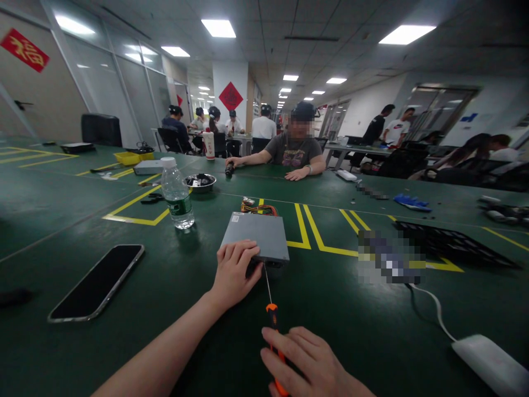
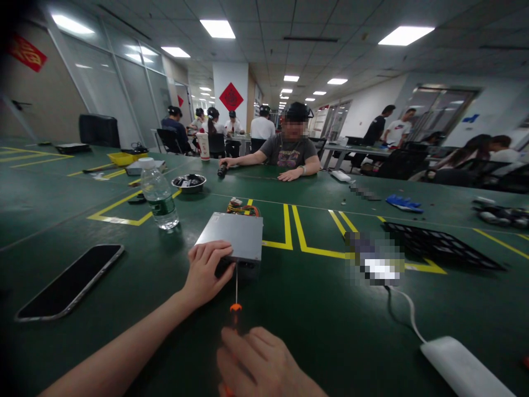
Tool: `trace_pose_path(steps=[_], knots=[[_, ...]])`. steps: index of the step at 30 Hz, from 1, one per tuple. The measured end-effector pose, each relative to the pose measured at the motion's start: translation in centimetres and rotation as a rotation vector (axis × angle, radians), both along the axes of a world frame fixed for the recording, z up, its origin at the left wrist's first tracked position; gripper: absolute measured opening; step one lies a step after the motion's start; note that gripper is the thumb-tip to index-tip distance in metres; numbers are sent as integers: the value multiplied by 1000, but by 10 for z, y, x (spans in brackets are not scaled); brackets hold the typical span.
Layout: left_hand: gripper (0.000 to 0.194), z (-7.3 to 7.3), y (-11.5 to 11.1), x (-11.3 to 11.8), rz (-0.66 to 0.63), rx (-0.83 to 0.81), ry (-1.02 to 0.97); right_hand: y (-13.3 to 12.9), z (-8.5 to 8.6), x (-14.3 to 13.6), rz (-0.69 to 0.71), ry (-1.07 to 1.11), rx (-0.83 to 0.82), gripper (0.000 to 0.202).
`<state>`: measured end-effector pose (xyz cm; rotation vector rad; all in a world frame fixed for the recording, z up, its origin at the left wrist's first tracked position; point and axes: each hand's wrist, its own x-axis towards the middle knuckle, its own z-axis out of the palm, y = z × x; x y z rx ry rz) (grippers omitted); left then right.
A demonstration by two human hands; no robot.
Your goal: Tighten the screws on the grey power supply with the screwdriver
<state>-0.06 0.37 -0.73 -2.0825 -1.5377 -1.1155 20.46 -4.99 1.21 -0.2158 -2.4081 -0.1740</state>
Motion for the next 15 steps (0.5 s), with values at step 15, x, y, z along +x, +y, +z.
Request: trace_pose_path(steps=[15], knots=[[22, 0, 1, 1, 7, 35, -3, -2, -8, -7, -1, -41, -35, 26]])
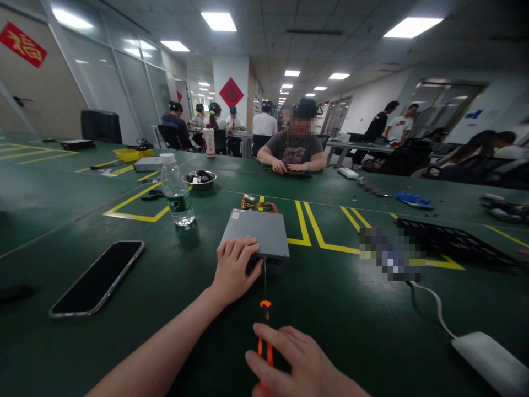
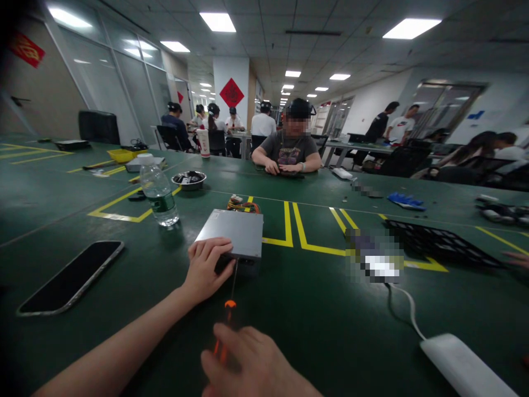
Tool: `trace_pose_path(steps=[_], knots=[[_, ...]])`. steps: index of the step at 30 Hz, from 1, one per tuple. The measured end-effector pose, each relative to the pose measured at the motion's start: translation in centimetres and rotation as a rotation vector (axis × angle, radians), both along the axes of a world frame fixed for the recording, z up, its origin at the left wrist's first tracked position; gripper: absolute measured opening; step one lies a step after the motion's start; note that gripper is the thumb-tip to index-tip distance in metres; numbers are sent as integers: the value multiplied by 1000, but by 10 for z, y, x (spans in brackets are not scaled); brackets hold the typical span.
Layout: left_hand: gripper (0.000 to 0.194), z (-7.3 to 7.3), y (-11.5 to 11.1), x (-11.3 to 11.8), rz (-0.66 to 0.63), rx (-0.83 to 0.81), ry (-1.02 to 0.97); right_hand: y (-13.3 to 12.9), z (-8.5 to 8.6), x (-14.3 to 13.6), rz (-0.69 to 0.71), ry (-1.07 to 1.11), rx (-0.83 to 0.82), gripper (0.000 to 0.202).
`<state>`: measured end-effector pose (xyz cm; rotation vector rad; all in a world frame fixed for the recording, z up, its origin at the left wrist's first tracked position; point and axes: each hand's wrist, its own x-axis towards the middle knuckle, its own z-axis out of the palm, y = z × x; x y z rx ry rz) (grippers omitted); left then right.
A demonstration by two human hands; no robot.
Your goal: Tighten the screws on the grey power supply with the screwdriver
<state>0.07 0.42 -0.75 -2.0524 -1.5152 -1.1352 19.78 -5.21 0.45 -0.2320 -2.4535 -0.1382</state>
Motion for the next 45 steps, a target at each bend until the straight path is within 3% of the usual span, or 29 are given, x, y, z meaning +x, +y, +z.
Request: trace_pose_path(steps=[4, 11, 16, 22, 29, 35, 41, 45], knots=[[24, 1, -1, 0, 3, -15, -3, -2, -2, 0, -18, -68, -65, 26], [24, 0, -1, 0, 2, -33, -6, -1, -11, 3, 39, 76, -14, 17], [23, 1, -1, 0, 4, -32, -6, -2, -8, 0, 18, -71, -37, 28], [23, 1, -2, 0, 2, -37, -3, -3, -8, 2, 10, 91, -20, 13], [23, 1, -2, 1, 8, -33, -4, -3, -3, -4, 6, -24, -30, 29], [23, 1, -2, 0, 6, -36, -6, -2, -8, -2, 20, 116, 11, 25], [23, 1, -2, 1, 9, -37, 1, -2, -6, -4, -24, -39, -33, 27], [24, 0, -1, 0, 8, -41, -2, -4, -9, -2, 5, 60, -11, 19]])
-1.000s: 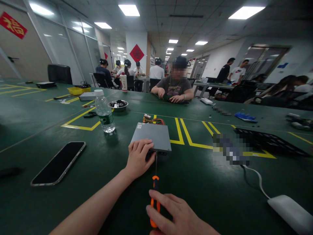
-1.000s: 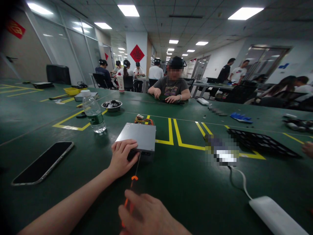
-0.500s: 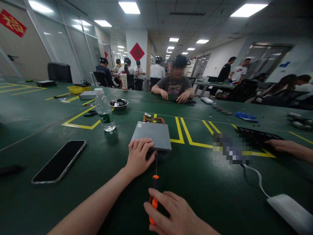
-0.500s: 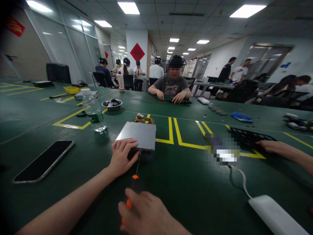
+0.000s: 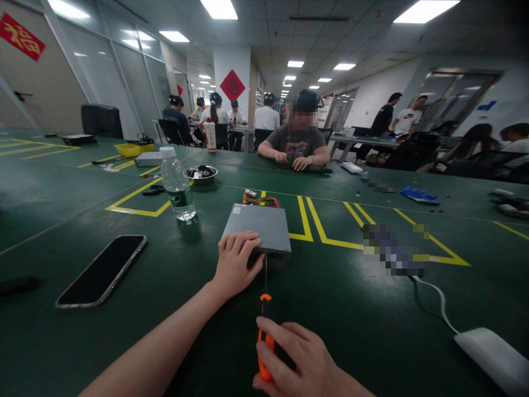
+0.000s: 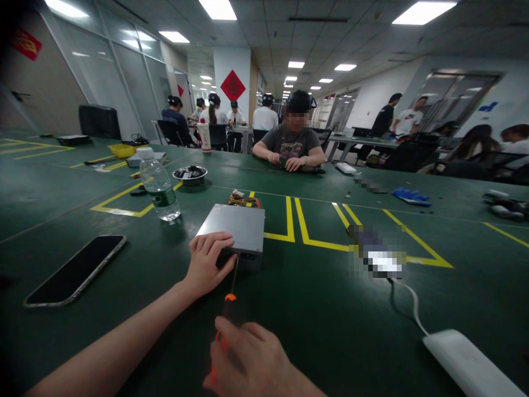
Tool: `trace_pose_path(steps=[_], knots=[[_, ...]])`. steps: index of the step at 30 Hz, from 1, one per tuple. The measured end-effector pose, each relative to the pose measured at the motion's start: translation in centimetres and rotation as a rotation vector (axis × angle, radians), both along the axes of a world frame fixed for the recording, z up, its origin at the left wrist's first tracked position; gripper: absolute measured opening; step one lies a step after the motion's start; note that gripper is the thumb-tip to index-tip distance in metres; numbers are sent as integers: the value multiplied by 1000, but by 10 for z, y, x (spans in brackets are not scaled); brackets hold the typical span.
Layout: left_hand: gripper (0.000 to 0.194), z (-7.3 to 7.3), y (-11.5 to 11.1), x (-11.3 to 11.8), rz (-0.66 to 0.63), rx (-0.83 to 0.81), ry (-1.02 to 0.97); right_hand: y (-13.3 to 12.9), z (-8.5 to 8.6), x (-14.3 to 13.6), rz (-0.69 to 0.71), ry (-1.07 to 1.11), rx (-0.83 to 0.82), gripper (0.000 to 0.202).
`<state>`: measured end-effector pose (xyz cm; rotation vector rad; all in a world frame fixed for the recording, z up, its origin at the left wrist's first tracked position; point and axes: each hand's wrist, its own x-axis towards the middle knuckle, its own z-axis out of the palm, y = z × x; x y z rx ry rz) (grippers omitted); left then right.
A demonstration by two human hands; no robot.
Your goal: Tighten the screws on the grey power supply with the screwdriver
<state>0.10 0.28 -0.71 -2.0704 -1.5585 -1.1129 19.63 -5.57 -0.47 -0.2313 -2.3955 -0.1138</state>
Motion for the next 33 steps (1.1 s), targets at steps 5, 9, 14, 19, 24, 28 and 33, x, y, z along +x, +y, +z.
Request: trace_pose_path(steps=[5, 9, 14, 19, 24, 28, 33], knots=[[23, 0, 0, -1, 4, 1, 7, -2, 6, 1, -20, -20, -110, 25], [23, 1, 0, -1, 7, 12, 6, -4, 12, -2, -41, -126, -77, 25], [23, 1, 0, -1, 5, 14, 15, -4, 7, 3, -19, 10, 1, 18], [23, 1, 0, 0, 6, 2, 8, -4, 7, 2, -48, -117, -82, 29], [24, 1, -1, 0, 0, -5, 4, -1, 6, -2, -4, -25, 5, 21], [24, 1, 0, 0, 0, 3, 1, 1, 7, 0, -1, 75, 11, 21], [22, 1, 0, 1, 9, 29, 5, 1, 9, -3, -5, -21, -19, 27]])
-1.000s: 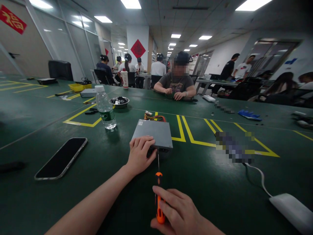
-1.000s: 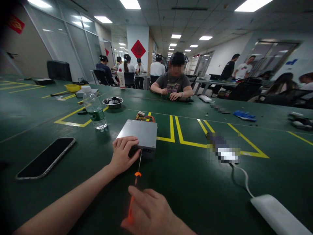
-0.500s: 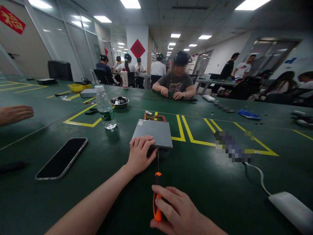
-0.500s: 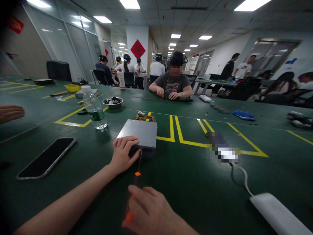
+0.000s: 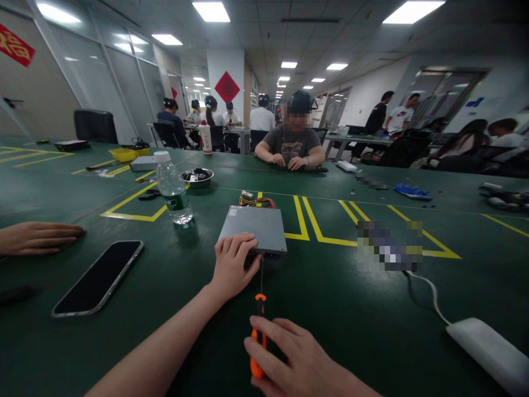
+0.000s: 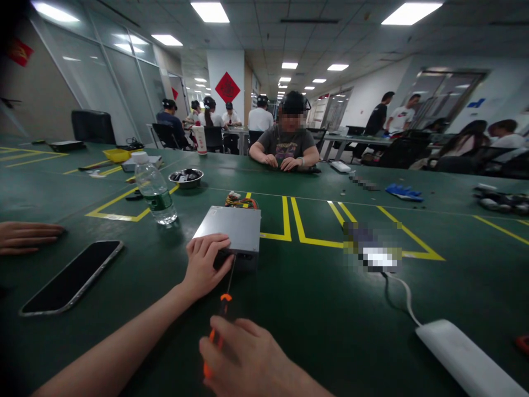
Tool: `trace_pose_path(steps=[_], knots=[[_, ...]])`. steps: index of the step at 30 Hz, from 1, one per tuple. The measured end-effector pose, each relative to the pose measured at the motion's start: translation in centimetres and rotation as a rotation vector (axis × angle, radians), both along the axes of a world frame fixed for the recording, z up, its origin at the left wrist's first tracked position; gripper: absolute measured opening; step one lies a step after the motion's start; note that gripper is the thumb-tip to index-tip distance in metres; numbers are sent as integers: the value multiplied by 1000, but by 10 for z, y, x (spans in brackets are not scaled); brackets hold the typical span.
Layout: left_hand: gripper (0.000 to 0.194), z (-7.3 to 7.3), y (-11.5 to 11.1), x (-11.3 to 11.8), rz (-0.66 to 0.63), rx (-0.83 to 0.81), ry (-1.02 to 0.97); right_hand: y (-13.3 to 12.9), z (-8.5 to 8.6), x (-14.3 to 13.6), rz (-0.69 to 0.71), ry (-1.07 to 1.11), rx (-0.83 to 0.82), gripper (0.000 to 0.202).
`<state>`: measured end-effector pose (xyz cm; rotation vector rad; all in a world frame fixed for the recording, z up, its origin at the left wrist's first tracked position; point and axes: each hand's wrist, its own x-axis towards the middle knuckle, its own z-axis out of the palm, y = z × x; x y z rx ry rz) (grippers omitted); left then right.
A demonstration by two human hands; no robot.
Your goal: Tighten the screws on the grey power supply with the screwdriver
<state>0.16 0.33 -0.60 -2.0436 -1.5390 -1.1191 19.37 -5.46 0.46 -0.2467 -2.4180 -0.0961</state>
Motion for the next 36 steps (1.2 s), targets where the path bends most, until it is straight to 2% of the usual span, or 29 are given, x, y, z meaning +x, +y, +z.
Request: trace_pose_path(steps=[5, 8, 12, 19, 24, 30, 36], knots=[[23, -1, 0, 1, -1, -2, 3, -1, -9, 2, -4, 31, 23, 15], [24, -1, 0, 1, 1, -5, -3, -2, -12, 5, -12, 9, -27, 15], [22, -1, 0, 1, 9, 6, -10, -2, -9, 4, -28, -123, -52, 29], [23, -2, 1, 0, 1, 1, -7, 0, -11, 5, -17, 24, 9, 25], [23, -2, 1, 0, 1, 12, 0, -3, -10, 2, -45, -99, -58, 29], [23, -2, 0, 0, 2, 8, 0, -6, -9, 6, -37, -17, -18, 17], [23, -2, 1, 0, 7, 14, -6, -7, 0, 3, -78, -139, -87, 25]])
